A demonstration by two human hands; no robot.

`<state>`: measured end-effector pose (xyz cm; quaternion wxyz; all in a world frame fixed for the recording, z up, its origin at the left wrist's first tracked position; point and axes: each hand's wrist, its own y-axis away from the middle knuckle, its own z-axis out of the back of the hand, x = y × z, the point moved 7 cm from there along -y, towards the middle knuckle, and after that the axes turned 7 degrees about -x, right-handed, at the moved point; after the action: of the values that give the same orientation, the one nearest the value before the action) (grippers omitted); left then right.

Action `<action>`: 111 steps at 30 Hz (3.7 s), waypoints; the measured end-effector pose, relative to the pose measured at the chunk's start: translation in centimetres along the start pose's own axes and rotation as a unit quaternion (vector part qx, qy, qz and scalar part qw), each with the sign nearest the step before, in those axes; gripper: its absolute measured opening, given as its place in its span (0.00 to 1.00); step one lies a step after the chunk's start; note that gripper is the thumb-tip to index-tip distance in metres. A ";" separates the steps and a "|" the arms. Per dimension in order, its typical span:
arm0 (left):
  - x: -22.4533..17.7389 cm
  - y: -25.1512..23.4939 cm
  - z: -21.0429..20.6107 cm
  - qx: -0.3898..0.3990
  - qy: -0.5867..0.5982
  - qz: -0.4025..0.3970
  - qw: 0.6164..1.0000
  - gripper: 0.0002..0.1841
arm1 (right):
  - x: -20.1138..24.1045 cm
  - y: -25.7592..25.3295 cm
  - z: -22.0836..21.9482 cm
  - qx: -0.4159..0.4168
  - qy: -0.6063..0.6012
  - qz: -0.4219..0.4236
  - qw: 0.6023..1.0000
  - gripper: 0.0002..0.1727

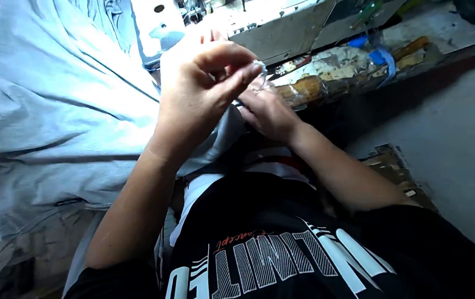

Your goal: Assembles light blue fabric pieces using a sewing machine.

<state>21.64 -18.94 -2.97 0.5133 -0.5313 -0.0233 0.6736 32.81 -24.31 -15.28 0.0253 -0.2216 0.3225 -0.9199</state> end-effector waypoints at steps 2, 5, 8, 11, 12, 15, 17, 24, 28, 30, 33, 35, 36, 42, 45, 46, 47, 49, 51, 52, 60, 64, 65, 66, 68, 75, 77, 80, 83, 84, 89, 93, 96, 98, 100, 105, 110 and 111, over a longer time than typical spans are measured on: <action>-1.0 -0.3 -0.6 0.024 -0.011 -0.026 0.999 0.03 | 0.2 -1.4 -1.3 0.031 0.005 0.018 0.999 0.16; -2.3 -0.4 -1.2 0.051 -0.049 -0.047 0.996 0.05 | -0.9 -1.4 -0.1 -0.103 -0.039 -0.051 0.993 0.15; -2.6 -1.3 -2.4 0.092 -0.090 -0.069 0.989 0.07 | -3.8 0.7 2.5 -0.244 -0.238 -0.185 0.922 0.24; -2.1 -2.6 -3.7 0.109 -0.112 -0.084 0.984 0.07 | -3.0 4.3 3.3 -0.223 -0.304 -0.244 0.893 0.19; -1.9 -2.9 -4.1 0.116 -0.111 -0.084 0.984 0.07 | -1.9 5.3 3.3 -0.180 -0.294 -0.242 0.907 0.25; -1.4 -3.3 -5.1 0.135 -0.110 -0.083 0.981 0.07 | 0.2 5.0 3.4 -0.141 -0.280 -0.206 0.927 0.23; -1.3 -3.4 -5.7 0.139 -0.118 -0.090 0.979 0.07 | 0.1 3.4 3.5 -0.138 -0.328 -0.220 0.908 0.13; -5.0 -3.4 -9.7 0.248 -0.017 -0.153 0.956 0.16 | 0.7 4.5 3.0 -0.209 -0.475 -0.430 0.739 0.17; -2.0 -2.6 -5.8 0.192 -0.082 -0.113 0.971 0.16 | -1.3 5.9 2.0 -0.184 -0.500 -0.313 0.786 0.09; 2.4 -0.5 -3.0 0.147 -0.183 -0.037 0.971 0.13 | -2.4 5.2 3.9 -0.235 -0.397 -0.251 0.851 0.12; 8.4 3.5 -3.4 0.157 -0.309 0.077 0.935 0.18 | -3.4 2.2 5.0 -0.216 -0.141 -0.174 0.950 0.14; 9.6 4.8 -4.4 0.133 -0.331 0.081 0.931 0.11 | -3.6 0.4 4.0 -0.143 -0.003 -0.145 0.979 0.16; 9.2 4.8 -4.3 0.112 -0.318 0.067 0.939 0.10 | -3.2 0.0 3.7 -0.132 0.012 -0.121 0.984 0.17; 6.5 4.0 -2.3 0.064 -0.244 0.014 0.968 0.10 | 1.0 2.7 3.1 -0.138 -0.091 -0.098 0.981 0.20; 8.1 4.2 -5.0 0.153 -0.323 0.048 0.933 0.13 | 1.3 3.4 4.0 -0.206 -0.053 -0.114 0.970 0.16; 8.5 4.4 -5.3 0.135 -0.332 0.031 0.933 0.11 | 1.4 3.3 4.2 -0.194 -0.051 -0.117 0.973 0.17; 8.5 4.5 -5.1 0.107 -0.318 0.011 0.942 0.10 | 1.3 3.2 4.1 -0.172 -0.053 -0.114 0.977 0.19; 7.4 4.4 -3.5 0.054 -0.249 -0.019 0.967 0.10 | 1.2 3.1 3.2 -0.133 -0.058 -0.098 0.985 0.19; 5.7 3.9 -1.5 -0.010 -0.179 -0.043 0.983 0.10 | 1.3 3.3 2.4 -0.146 -0.084 -0.089 0.982 0.10; 5.0 3.7 -0.5 -0.044 -0.145 -0.044 0.987 0.10 | 1.6 3.3 2.2 -0.154 -0.126 -0.096 0.975 0.08; 3.5 10.0 0.6 -0.103 0.100 0.194 0.971 0.04 | 4.0 2.8 -0.1 -0.039 -0.625 -0.264 0.734 0.07; 3.0 9.5 0.5 -0.085 0.007 0.122 0.989 0.03 | 3.5 3.1 0.8 -0.097 -0.539 -0.217 0.808 0.07; 3.0 10.0 0.6 -0.079 0.024 0.136 0.987 0.04 | 2.6 3.5 0.8 -0.127 -0.523 -0.232 0.810 0.07; 3.2 10.6 0.5 -0.060 0.061 0.173 0.981 0.05 | 1.8 4.0 0.8 -0.151 -0.497 -0.253 0.816 0.08; 3.8 11.9 0.0 -0.007 0.163 0.267 0.950 0.07 | 1.5 4.4 0.6 -0.142 -0.422 -0.269 0.854 0.03; 3.2 9.8 6.8 -0.174 0.470 0.275 0.821 0.12 | 2.8 4.0 -0.8 -0.072 -0.415 -0.293 0.858 0.19; 4.3 11.7 7.9 -0.178 0.422 0.292 0.840 0.09 | 2.8 2.7 -0.4 -0.021 -0.568 -0.344 0.747 0.09; 6.3 13.7 9.1 -0.171 0.304 0.325 0.879 0.07 | 4.0 1.1 -1.2 0.080 -0.722 -0.392 0.564 0.18; 5.9 13.5 10.9 -0.168 0.215 0.259 0.926 0.11 | 4.1 -0.5 -1.8 0.108 -0.764 -0.342 0.536 0.09; 5.4 13.3 11.5 -0.159 0.180 0.230 0.943 0.10 | 4.0 -1.1 -1.5 0.110 -0.753 -0.307 0.572 0.04; 3.1 12.8 12.0 -0.179 -0.048 0.115 0.976 0.11 | 5.1 -2.2 0.8 0.031 -0.570 -0.155 0.806 0.17; 3.6 12.1 11.3 -0.247 -0.099 0.042 0.963 0.05 | 5.9 -1.6 2.2 -0.124 -0.301 -0.067 0.943 0.11; 4.5 9.5 10.2 -0.262 0.118 0.134 0.948 0.08 | 6.9 -1.2 4.5 -0.194 -0.154 0.018 0.969 0.10; 2.9 5.7 10.2 -0.239 0.123 0.125 0.955 0.10 | 7.4 -1.8 6.0 -0.192 -0.183 0.022 0.964 0.12; 1.6 0.5 10.7 -0.181 -0.044 0.027 0.982 0.06 | 5.6 -3.3 5.4 -0.157 -0.304 -0.071 0.937 0.12; 11.1 -9.8 6.7 0.014 -0.294 0.014 0.956 0.11 | 0.3 -5.9 -1.1 -0.034 -0.611 -0.366 0.701 0.23; 12.3 -12.6 4.8 0.059 -0.352 0.092 0.930 0.15 | 0.3 -7.8 -2.5 -0.037 -0.619 -0.323 0.715 0.23; 12.3 -12.5 4.9 0.054 -0.357 0.100 0.927 0.15 | 0.4 -7.8 -2.5 -0.039 -0.617 -0.320 0.718 0.22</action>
<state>27.50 -1.67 -2.14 0.4287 -0.2272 -0.1150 0.8668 32.17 -16.75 -12.14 -0.0860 -0.8306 0.1809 -0.5196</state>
